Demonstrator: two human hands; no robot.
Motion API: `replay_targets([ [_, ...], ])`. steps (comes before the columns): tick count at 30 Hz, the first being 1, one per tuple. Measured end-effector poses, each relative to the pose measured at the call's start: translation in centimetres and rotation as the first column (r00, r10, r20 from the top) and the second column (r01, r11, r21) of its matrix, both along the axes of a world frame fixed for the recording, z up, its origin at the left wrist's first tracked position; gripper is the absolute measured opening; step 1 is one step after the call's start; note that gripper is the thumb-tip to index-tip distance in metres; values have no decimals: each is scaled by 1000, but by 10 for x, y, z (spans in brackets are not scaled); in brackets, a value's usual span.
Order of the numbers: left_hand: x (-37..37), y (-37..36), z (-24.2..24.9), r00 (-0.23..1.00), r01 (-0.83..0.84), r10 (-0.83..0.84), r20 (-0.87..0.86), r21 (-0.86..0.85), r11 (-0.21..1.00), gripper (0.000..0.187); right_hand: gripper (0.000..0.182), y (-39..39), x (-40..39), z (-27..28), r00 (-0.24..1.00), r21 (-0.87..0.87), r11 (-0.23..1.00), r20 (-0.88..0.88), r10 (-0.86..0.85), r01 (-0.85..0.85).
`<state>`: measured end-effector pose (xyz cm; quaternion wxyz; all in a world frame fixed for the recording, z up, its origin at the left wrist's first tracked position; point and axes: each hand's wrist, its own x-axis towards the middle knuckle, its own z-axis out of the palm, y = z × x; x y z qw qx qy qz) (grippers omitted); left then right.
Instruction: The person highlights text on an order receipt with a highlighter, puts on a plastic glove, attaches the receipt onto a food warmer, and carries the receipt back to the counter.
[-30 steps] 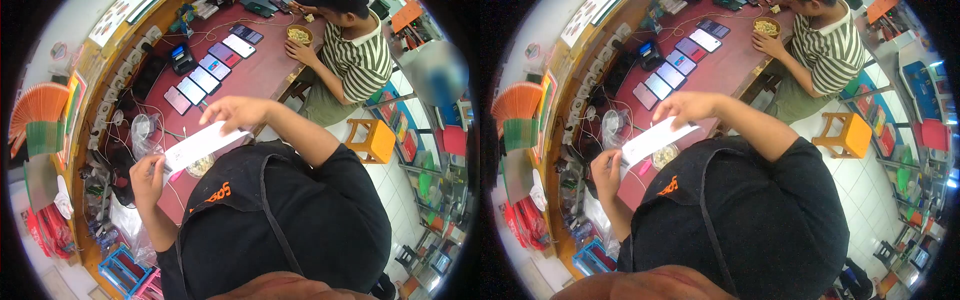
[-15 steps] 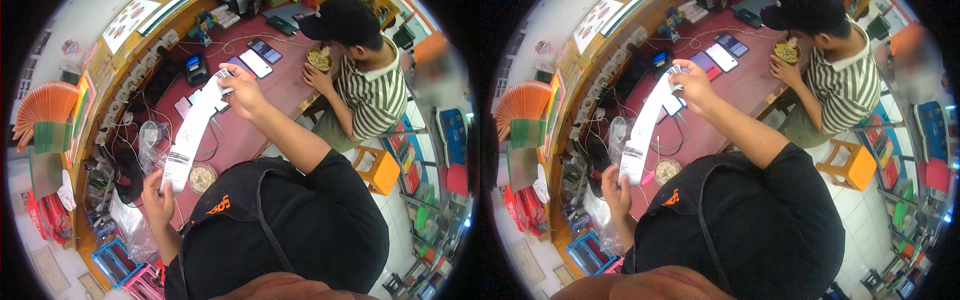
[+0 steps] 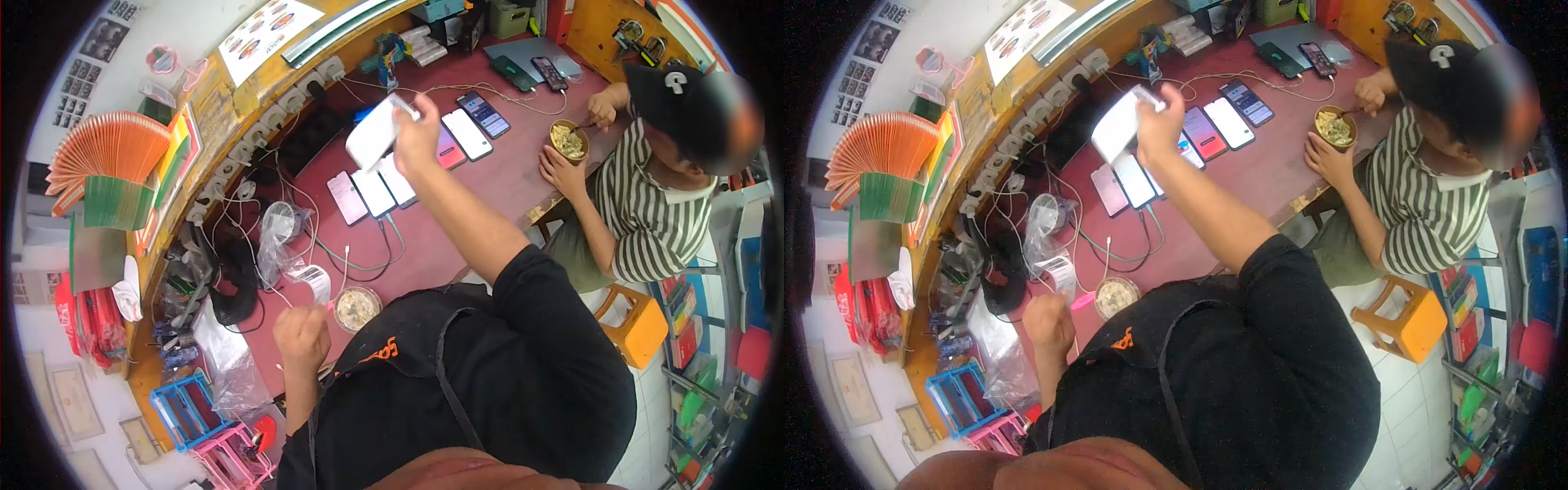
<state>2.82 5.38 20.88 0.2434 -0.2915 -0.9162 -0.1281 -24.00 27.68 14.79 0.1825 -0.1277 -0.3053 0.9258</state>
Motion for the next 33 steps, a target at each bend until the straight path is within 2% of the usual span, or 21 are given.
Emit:
replay_targets([
  [1, 0, -7, -4, 999, -24, 26, -23, 73, 997, 26, 56, 5, -18, -5, 980, 48, 998, -193, -39, 49],
  [2, -1, -12, -5, 999, -22, 24, -22, 61, 998, 26, 59, 13, -28, 5, 957, 81, 996, -290, 2, 22],
  [3, -2, -16, -6, 995, -100, 101, 2, 171, 980, 23, 63, 22, -36, 25, 923, 119, 993, -383, 47, -1],
  [6, -7, -30, -12, 971, -238, 228, 68, 345, 908, 18, 53, 28, -68, 59, 899, 189, 982, -429, 93, -11],
  [8, -8, -41, -23, 925, -380, 323, 201, 520, 765, 19, 43, 28, -98, 68, 818, 492, 868, -468, 333, -72],
  [9, -8, -44, -28, 926, -377, 324, 194, 516, 769, 19, 43, 28, -103, 75, 816, 485, 872, -475, 329, -69],
  [11, -10, -51, -38, 880, -471, 272, 390, 790, 392, 21, 33, 28, -112, 88, 952, 912, 406, -173, 250, 59],
  [13, -10, -59, -43, 878, -477, 215, 428, 817, 323, 23, 23, 27, -121, 91, 961, 910, 387, -222, 162, 145],
  [15, -8, -62, -50, 887, -462, 120, 446, 867, 188, 23, 27, 31, -126, 90, 932, 953, 218, -264, 249, 211],
  [17, -7, -68, -56, 886, -461, 163, 433, 859, 222, 23, 27, 33, -128, 89, 924, 958, 176, -268, 272, 226],
  [20, 3, -78, -63, 826, -556, 193, 530, 821, 129, 24, 23, 24, -116, 97, 939, 971, 117, -232, 254, 208],
  [22, 3, -87, -74, 813, -572, 173, 555, 818, 65, 24, 25, 23, -83, 112, 811, 751, -430, -581, -71, 501],
  [23, 3, -85, -74, 810, -578, 165, 562, 814, 64, 24, 25, 29, -66, 132, 815, 753, -438, -575, -73, 492],
  [24, 3, -82, -72, 815, -571, 131, 564, 820, 26, 25, 43, 35, -50, 158, 967, 847, -473, -252, 48, 244],
  [25, 4, -81, -71, 821, -564, 99, 563, 825, -11, 26, 65, 37, -43, 171, 983, 847, -532, 111, 148, -15],
  [26, 4, -84, -74, 818, -569, 93, 568, 822, -11, 26, 66, 36, -49, 163, 980, 832, -545, 13, 200, 101],
  [27, 5, -89, -80, 813, -575, 109, 572, 818, -3, 27, 66, 29, -67, 142, 981, 830, -549, 16, 196, 96],
  [28, 7, -92, -84, 809, -579, 126, 574, 815, 3, 29, 44, 17, -91, 113, 911, 753, -512, -353, 215, 413],
  [29, 8, -89, -83, 810, -579, 119, 575, 815, 2, 29, 27, 9, -103, 97, 709, 562, -473, -671, 220, 678],
  [31, 8, -81, -79, 802, -588, 153, 578, 809, 25, 35, 27, 5, -104, 96, 716, 575, -445, -644, 272, 686],
  [33, 10, -75, -76, 798, -596, 129, 589, 802, 23, 38, 29, 14, -97, 96, 751, 609, -500, -645, 141, 616],
])
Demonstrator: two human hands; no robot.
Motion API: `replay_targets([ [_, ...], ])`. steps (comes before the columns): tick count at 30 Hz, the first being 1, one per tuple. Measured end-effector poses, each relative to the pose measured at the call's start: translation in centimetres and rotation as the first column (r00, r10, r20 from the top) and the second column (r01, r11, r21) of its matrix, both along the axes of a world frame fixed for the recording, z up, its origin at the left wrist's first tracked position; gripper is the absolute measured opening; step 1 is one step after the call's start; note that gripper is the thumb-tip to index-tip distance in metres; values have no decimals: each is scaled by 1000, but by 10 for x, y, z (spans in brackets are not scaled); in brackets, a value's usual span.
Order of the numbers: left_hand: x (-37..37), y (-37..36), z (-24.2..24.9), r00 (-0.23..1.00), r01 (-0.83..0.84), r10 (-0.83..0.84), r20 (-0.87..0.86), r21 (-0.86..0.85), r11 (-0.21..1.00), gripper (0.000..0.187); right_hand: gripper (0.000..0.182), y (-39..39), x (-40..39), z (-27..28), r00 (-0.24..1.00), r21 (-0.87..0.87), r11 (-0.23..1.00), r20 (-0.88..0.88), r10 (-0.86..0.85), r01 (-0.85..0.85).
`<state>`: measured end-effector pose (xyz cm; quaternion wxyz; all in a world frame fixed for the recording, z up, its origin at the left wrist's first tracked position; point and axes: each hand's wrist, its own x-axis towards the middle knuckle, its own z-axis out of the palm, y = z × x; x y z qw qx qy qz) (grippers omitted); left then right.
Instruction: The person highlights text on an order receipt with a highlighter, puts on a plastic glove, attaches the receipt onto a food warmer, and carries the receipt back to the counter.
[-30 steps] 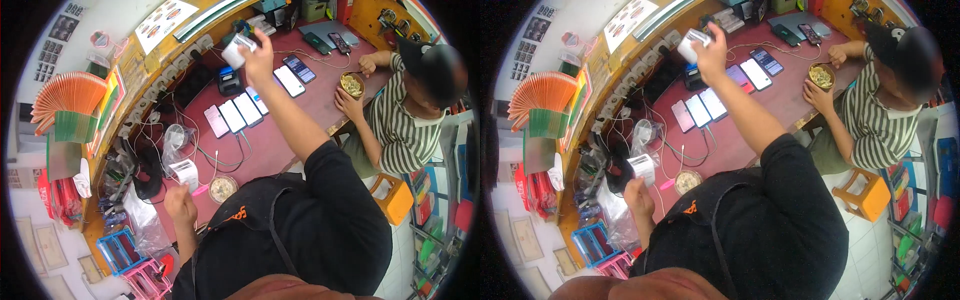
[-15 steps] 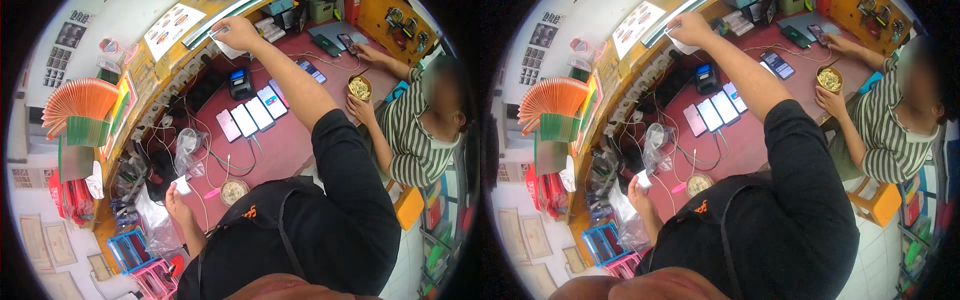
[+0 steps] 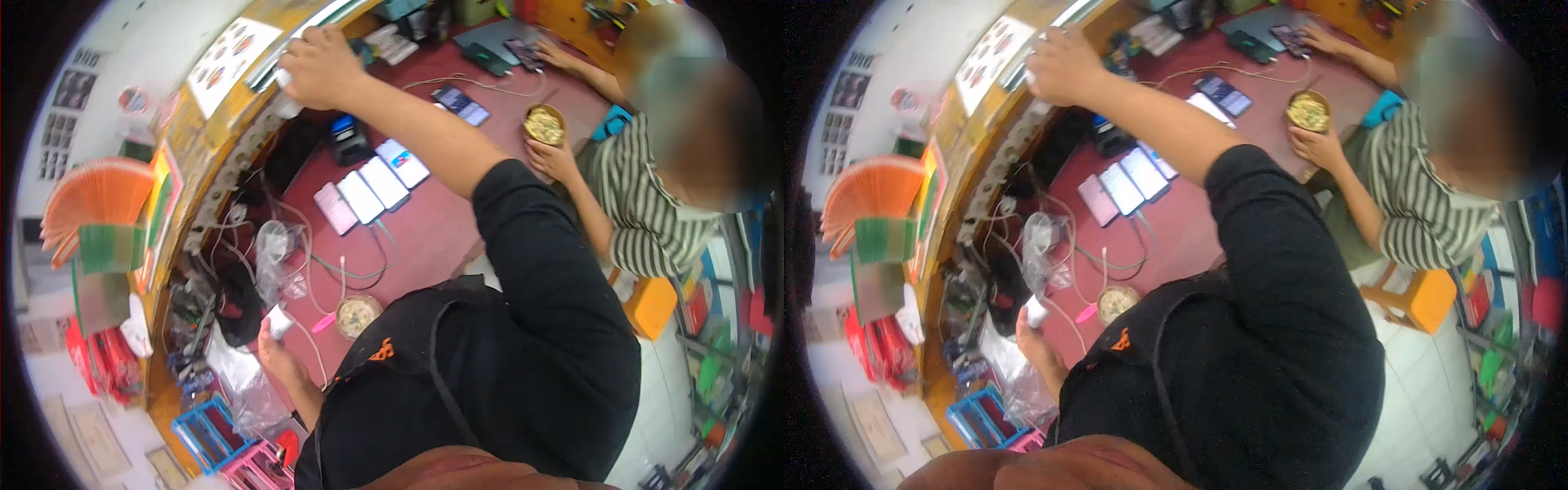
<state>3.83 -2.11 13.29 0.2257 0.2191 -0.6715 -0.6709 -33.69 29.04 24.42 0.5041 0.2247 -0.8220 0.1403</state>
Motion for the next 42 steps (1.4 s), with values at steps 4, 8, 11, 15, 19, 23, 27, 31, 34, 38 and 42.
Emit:
replay_targets([
  [4, 1, 8, 2, 998, 51, -52, 39, 32, 998, 45, 29, 6, 7, 4, 995, 41, 997, 72, -68, 65],
  [8, 3, -5, -15, 994, 103, -102, 42, -24, 994, 50, 28, 4, 9, 0, 999, 69, 997, 22, 41, -43],
  [11, 2, -2, -12, 991, 121, -117, 63, -51, 991, 51, 27, 9, 12, 3, 1000, 58, 998, 19, -18, 17],
  [15, 3, 7, -7, 988, 145, -143, 54, -34, 989, 51, 29, 12, 12, 2, 997, 89, 995, 64, -52, 46],
  [19, 4, 12, -7, 987, 153, -153, 39, -10, 988, 39, 33, 12, 12, -3, 998, 128, 991, 60, 27, -35],
  [23, 7, 3, -19, 982, 168, -168, 81, 6, 986, 38, 35, 15, 25, -11, 1000, 2, 1000, 5, -24, 24],
  [27, 11, 14, -14, 979, 172, -160, 126, -90, 981, 38, 37, 8, 61, -25, 969, -197, 950, -88, 229, -243],
  [31, 17, 4, -37, 954, 185, -159, 255, -81, 979, 35, 36, -4, 110, -75, 891, -292, 866, 82, 446, -406],
  [34, 19, -20, -70, 923, 214, -175, 342, -78, 974, 36, 33, -10, 141, -124, 783, -344, 824, 292, 550, -450],
  [38, 26, -19, -88, 925, 203, -149, 350, -125, 971, 43, 32, -19, 183, -199, 558, -469, 767, 527, 641, -438],
  [42, 34, -30, -112, 890, 275, -217, 402, -93, 957, 48, 31, -22, 228, -234, 329, -499, 780, 715, 617, -378],
])
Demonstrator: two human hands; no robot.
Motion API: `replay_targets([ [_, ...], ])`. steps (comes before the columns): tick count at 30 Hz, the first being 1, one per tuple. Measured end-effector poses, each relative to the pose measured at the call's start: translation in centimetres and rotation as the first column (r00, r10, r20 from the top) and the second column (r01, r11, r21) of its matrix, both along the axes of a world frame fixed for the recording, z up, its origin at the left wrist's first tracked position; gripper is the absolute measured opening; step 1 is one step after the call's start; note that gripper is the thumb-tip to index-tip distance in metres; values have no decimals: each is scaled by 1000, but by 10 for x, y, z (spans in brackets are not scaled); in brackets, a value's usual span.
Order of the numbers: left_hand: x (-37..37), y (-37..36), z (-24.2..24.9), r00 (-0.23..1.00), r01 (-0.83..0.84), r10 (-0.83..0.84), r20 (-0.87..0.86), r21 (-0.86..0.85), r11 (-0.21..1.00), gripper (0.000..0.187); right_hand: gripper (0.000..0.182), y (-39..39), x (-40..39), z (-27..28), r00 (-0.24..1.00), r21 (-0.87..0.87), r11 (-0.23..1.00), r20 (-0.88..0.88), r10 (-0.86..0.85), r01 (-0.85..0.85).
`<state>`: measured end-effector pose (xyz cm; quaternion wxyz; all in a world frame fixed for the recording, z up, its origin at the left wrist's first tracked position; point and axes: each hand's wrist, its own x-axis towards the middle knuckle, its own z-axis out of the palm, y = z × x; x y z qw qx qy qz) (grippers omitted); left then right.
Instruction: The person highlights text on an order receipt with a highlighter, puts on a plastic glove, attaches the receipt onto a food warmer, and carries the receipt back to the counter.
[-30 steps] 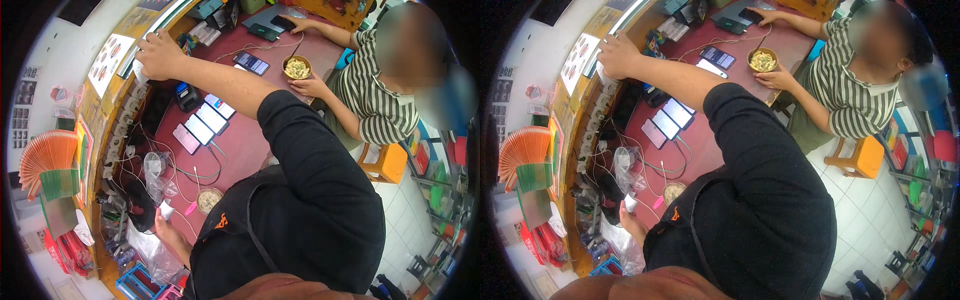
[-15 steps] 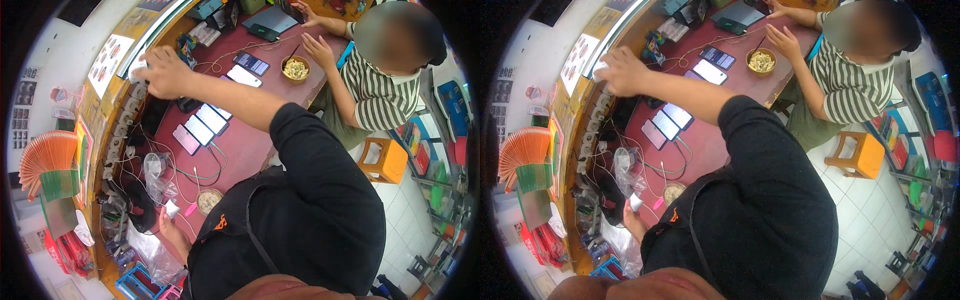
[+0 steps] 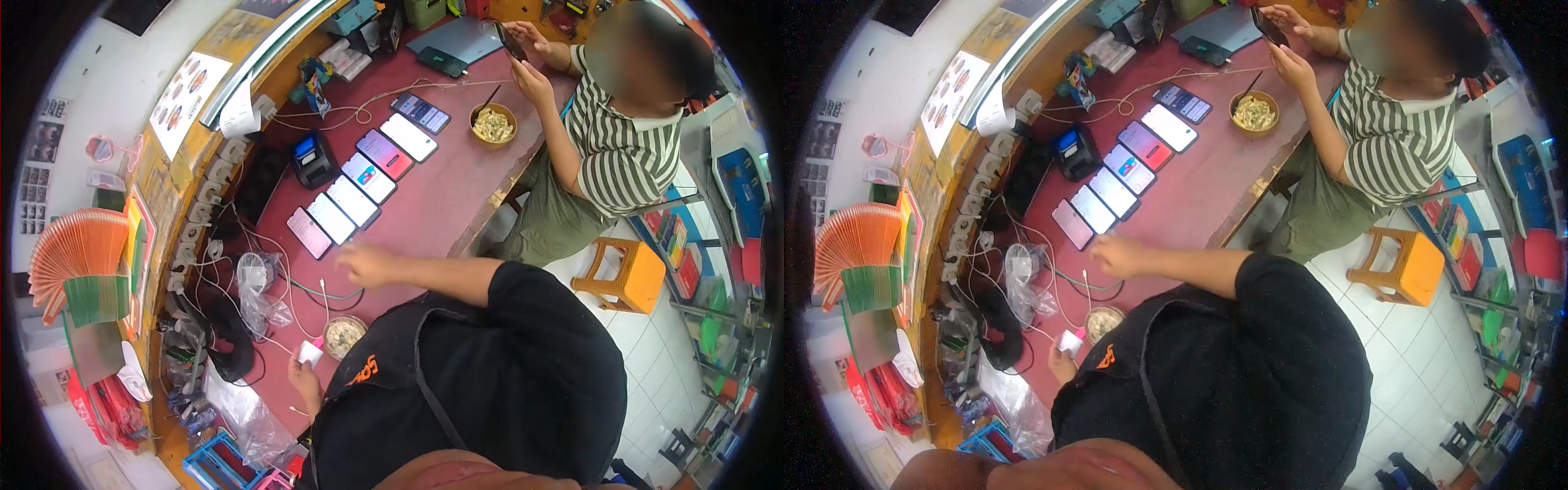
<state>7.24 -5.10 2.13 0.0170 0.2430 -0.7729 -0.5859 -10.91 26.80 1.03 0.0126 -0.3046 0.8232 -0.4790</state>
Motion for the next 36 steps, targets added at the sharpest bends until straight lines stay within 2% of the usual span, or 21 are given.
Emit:
replay_targets([
  [2, 7, -7, -15, 1000, 11, -11, 5, -80, 997, 40, 31, -3, 20, -17, 983, 28, 996, 167, 75, -81],
  [4, 13, -4, -19, 953, 241, -163, 257, -312, 919, 31, 31, -6, 41, -35, 965, 38, 988, 223, 135, -147],
  [5, 15, -1, -20, 952, 244, -164, 259, -314, 918, 31, 30, -8, 48, -44, 935, 45, 974, 292, 199, -221],
  [6, 18, 4, -20, 922, 281, -170, 347, -302, 911, 31, 30, -9, 53, -43, 934, 40, 975, 298, 199, -220],
  [8, 15, 30, -11, 881, 316, -173, 441, -274, 908, 33, 31, -6, 63, -36, 880, 163, 931, 412, 238, -328],
  [10, 6, 64, 18, 843, 283, -35, 536, -386, 878, 38, 30, -5, 68, -41, 890, 142, 945, 402, 217, -295],
  [11, 11, 54, 4, 834, 280, -29, 552, -377, 883, 38, 30, -3, 70, -42, 902, 122, 958, 385, 194, -258],
  [13, 21, 14, -46, 893, 334, -155, 422, -394, 856, 37, 31, 5, 72, -43, 899, 103, 967, 403, 173, -232],
  [15, 27, -8, -88, 905, 255, -106, 412, -327, 910, 35, 31, 14, 74, -50, 897, 94, 975, 417, 143, -199],
  [17, 32, -10, -98, 914, 171, -50, 402, -271, 947, 34, 30, 19, 81, -64, 910, 125, 989, 415, 25, -84],
  [19, 28, 1, -90, 953, 44, -45, 299, 10, 999, 32, 29, 27, 87, -79, 913, 128, 990, 408, 0, -57],
  [21, 23, 16, -73, 953, 43, -43, 299, 7, 999, 31, 26, 37, 94, -73, 922, 130, 991, 380, -77, 29],
  [22, 21, 22, -70, 958, 50, -47, 283, -5, 999, 31, 26, 40, 96, -73, 923, 138, 990, 382, -50, -3],
  [24, 22, 12, -82, 945, 157, -98, 314, -168, 973, 30, 24, 42, 100, -74, 891, 124, 985, 424, -161, 118],
  [25, 23, 21, -75, 964, 105, -51, 262, -196, 975, 29, 24, 41, 103, -75, 894, 127, 989, 431, -127, 79],
  [26, 18, 32, -68, 978, 58, -11, 207, -222, 973, 29, 23, 42, 102, -73, 905, 171, 978, 386, -177, 118],
  [27, 15, 32, -71, 979, 97, -44, 198, -268, 959, 28, 22, 42, 104, -72, 913, 211, 965, 342, -222, 156],
  [28, 19, 28, -72, 977, 134, -72, 200, -315, 940, 28, 22, 41, 108, -76, 915, 212, 970, 357, -188, 117],
  [30, 26, 20, -87, 984, 132, -91, 154, -282, 950, 28, 21, 29, 114, -82, 904, 235, 944, 307, -296, 230],
  [34, 28, 18, -85, 964, 152, -103, 246, -189, 970, 25, 21, 0, 130, -71, 867, 202, 952, 401, -295, 231],
  [36, 34, 10, -91, 958, 174, -146, 246, -95, 980, 27, 23, -22, 140, -69, 753, 105, 974, 620, -221, 199],
])
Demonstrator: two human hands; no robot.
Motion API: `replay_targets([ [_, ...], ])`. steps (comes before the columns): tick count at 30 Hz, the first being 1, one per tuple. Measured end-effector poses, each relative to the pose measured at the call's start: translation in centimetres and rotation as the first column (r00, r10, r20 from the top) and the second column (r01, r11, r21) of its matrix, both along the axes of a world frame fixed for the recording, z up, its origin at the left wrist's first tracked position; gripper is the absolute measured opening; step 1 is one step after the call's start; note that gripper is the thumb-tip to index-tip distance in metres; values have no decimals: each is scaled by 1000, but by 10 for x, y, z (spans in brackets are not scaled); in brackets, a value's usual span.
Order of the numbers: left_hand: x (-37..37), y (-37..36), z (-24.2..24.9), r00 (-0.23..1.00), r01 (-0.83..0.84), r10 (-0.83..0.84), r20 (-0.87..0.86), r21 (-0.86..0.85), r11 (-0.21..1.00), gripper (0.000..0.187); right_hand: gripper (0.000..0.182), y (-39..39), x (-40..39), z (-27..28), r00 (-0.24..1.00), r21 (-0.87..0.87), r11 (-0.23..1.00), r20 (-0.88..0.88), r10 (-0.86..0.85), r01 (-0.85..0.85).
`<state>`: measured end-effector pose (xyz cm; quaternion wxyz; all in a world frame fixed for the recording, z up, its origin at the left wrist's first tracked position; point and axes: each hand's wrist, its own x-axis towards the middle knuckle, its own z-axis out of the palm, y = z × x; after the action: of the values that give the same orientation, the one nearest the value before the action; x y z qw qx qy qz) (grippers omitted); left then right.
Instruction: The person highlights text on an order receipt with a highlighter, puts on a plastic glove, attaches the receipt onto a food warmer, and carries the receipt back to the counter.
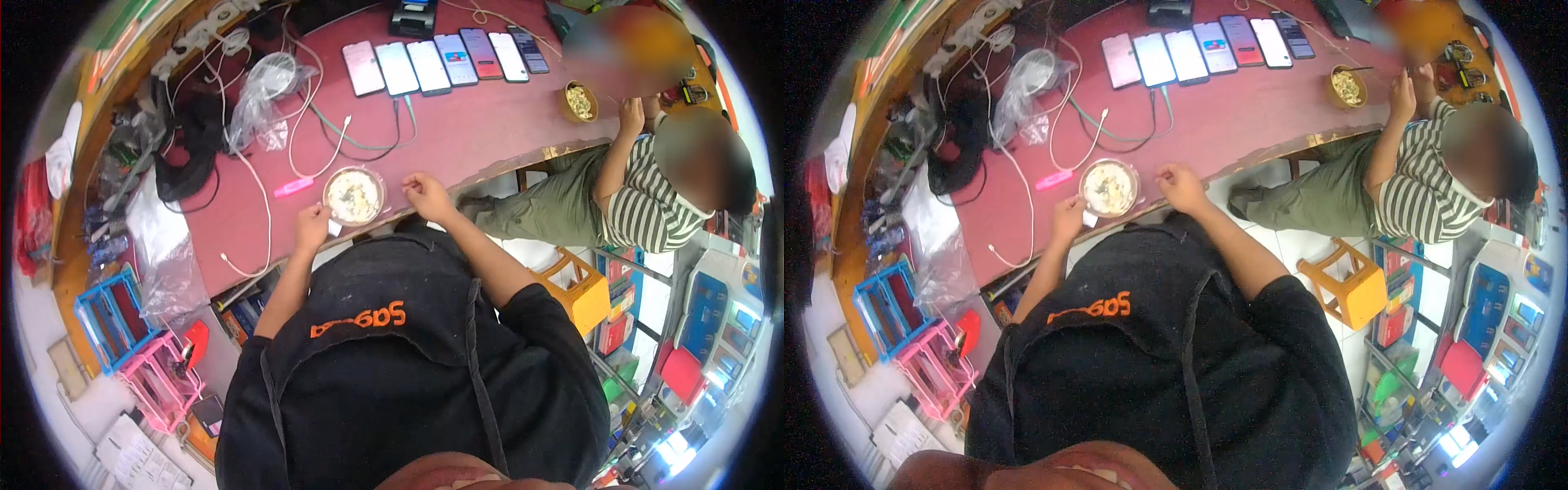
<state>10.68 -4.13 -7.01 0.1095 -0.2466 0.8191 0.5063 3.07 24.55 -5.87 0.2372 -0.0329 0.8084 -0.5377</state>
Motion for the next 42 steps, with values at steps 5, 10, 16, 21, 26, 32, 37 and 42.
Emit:
replay_targets([
  [5, 19, -26, 23, 982, 142, -158, 103, 146, 979, 30, 37, -48, 15, -13, 976, -163, 979, 201, -85, 119],
  [10, 65, -70, 31, 993, 1, 32, -112, 287, 958, 21, 37, -71, 24, -16, 986, -91, 985, 92, -137, 146],
  [16, 98, -97, 129, 881, -142, 334, -335, 485, 863, 41, 25, -76, 43, -9, 893, -131, 913, 300, -336, 388],
  [21, 118, -98, 213, 727, -18, 402, -557, 569, 822, 48, 16, -100, 55, 13, 808, -218, 838, 465, -362, 501],
  [26, 132, -103, 276, 536, 317, 182, -824, 397, 861, 52, 22, -121, 55, -2, 797, -421, 832, 603, -40, 360],
  [32, 143, -105, 308, 532, 446, 177, -828, 451, 773, 60, 26, -130, 55, 5, 941, -216, 975, 314, 124, -56],
  [37, 146, -109, 305, 527, 450, 165, -834, 439, 778, 63, 21, -134, 41, 12, 984, -191, 981, 179, 6, 28],
  [42, 148, -121, 277, 537, 378, 213, -816, 459, 804, 65, 26, -143, 3, 20, 986, -148, 985, 155, -62, 85],
])
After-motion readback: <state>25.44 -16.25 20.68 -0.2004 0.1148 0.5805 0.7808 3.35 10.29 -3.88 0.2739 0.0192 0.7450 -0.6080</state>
